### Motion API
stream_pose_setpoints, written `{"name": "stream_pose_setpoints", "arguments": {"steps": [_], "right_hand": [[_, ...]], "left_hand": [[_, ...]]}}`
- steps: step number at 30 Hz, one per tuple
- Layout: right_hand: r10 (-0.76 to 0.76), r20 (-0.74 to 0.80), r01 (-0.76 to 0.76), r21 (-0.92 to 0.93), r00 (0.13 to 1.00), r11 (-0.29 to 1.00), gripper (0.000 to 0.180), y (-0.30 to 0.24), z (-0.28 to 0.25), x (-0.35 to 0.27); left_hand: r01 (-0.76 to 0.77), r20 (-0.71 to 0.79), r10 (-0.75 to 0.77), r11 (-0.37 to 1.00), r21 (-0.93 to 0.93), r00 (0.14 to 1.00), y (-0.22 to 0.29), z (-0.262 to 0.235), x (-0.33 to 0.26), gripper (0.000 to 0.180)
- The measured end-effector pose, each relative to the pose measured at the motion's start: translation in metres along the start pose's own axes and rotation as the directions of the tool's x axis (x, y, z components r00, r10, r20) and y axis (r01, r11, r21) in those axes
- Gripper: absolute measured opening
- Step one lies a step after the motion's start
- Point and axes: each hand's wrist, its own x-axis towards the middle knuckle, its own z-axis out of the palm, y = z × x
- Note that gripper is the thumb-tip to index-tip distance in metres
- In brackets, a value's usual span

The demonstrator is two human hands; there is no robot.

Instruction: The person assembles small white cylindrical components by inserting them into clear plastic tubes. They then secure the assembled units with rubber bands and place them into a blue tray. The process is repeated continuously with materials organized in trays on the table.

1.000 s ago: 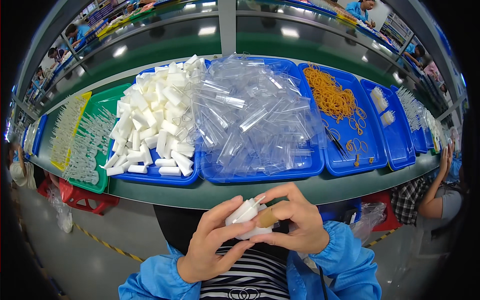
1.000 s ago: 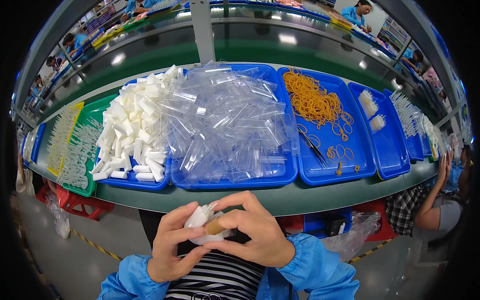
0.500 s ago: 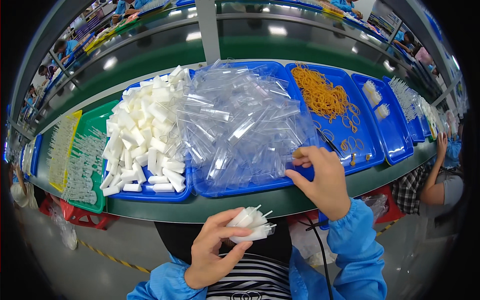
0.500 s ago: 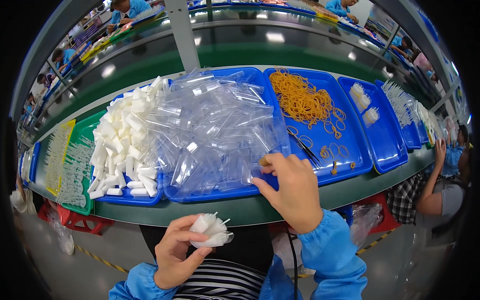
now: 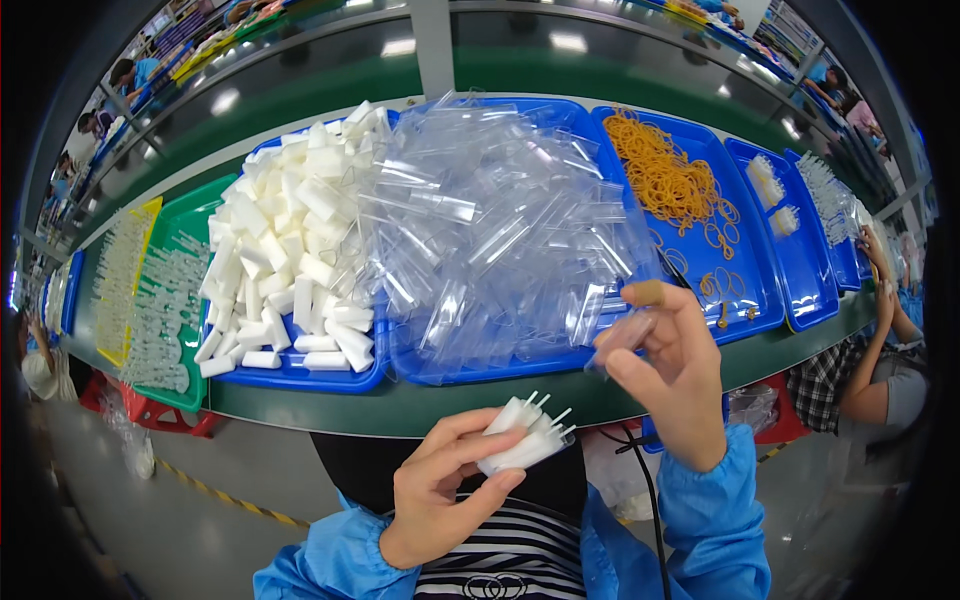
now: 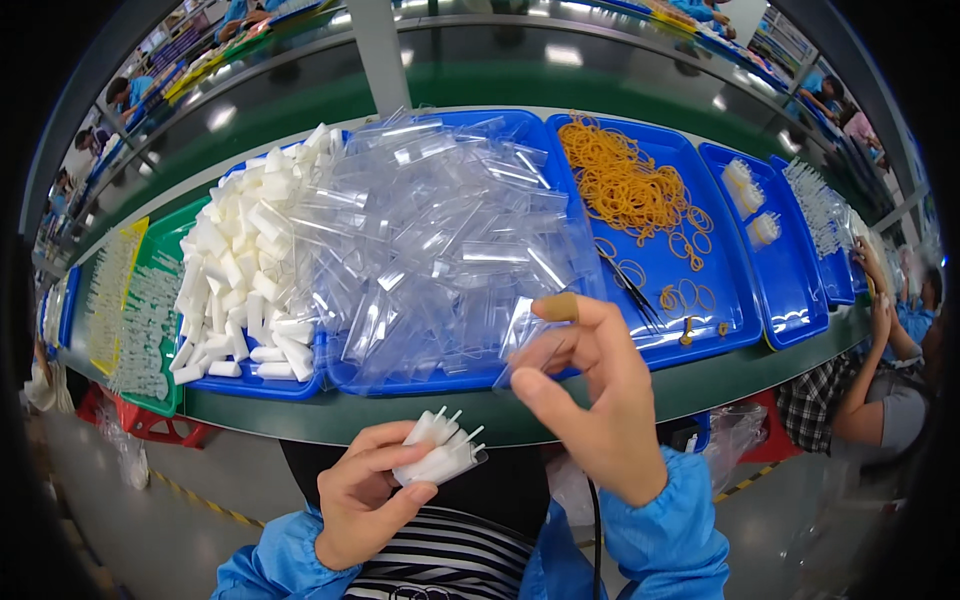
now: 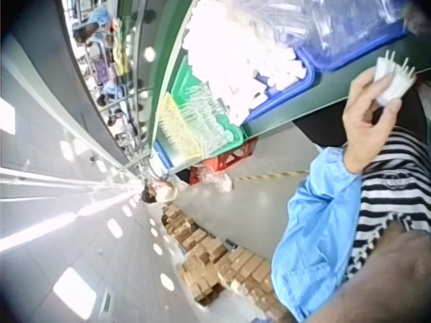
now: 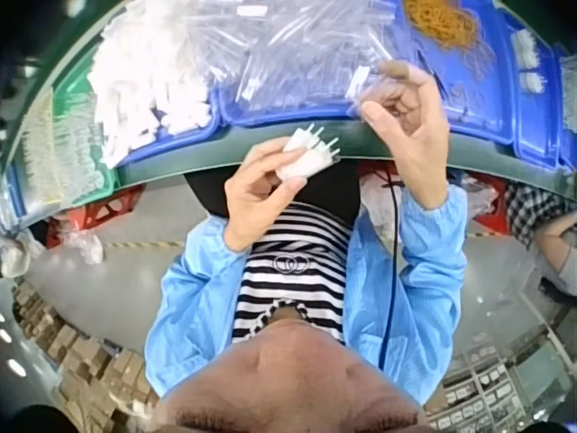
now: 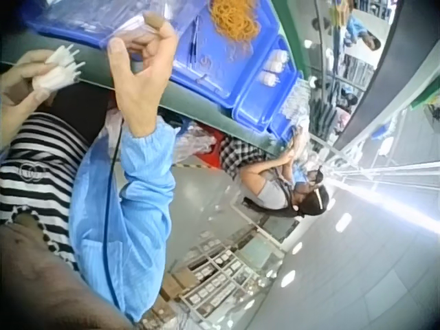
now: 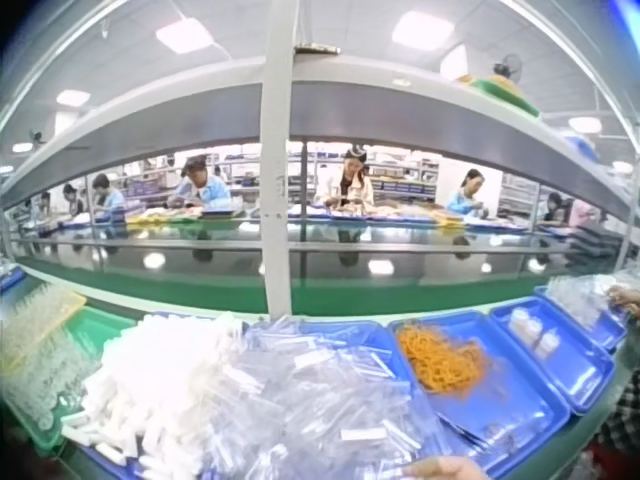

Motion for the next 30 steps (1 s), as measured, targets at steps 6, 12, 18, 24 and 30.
{"name": "stream_pose_setpoints", "arguments": {"steps": [6,12,18,24,30], "right_hand": [[0.061,0.111,-0.081,0.183,0.992,0.98,0.047,-0.008,0.026,-0.019],[-0.131,0.212,0.132,0.01,0.969,0.991,0.043,0.004,0.029,-0.021],[-0.16,0.262,0.175,-0.036,0.952,0.984,0.041,0.005,0.029,-0.019],[-0.321,0.306,0.385,-0.18,0.896,0.905,0.04,0.017,0.028,-0.021],[-0.055,0.32,0.021,0.11,0.946,0.994,0.04,0.011,0.027,-0.019]], "left_hand": [[-0.05,-0.087,0.045,0.997,-0.057,0.995,0.005,0.001,0.0,0.033],[-0.069,-0.134,0.059,0.995,-0.075,0.989,0.005,-0.002,-0.005,0.033],[-0.059,-0.15,0.045,0.994,-0.095,0.988,0.002,-0.004,-0.01,0.033],[-0.054,-0.076,0.056,0.998,0.02,0.996,0.004,-0.007,-0.009,0.029],[-0.031,-0.156,0.042,0.997,0.077,0.987,0.004,-0.009,-0.01,0.031]]}}
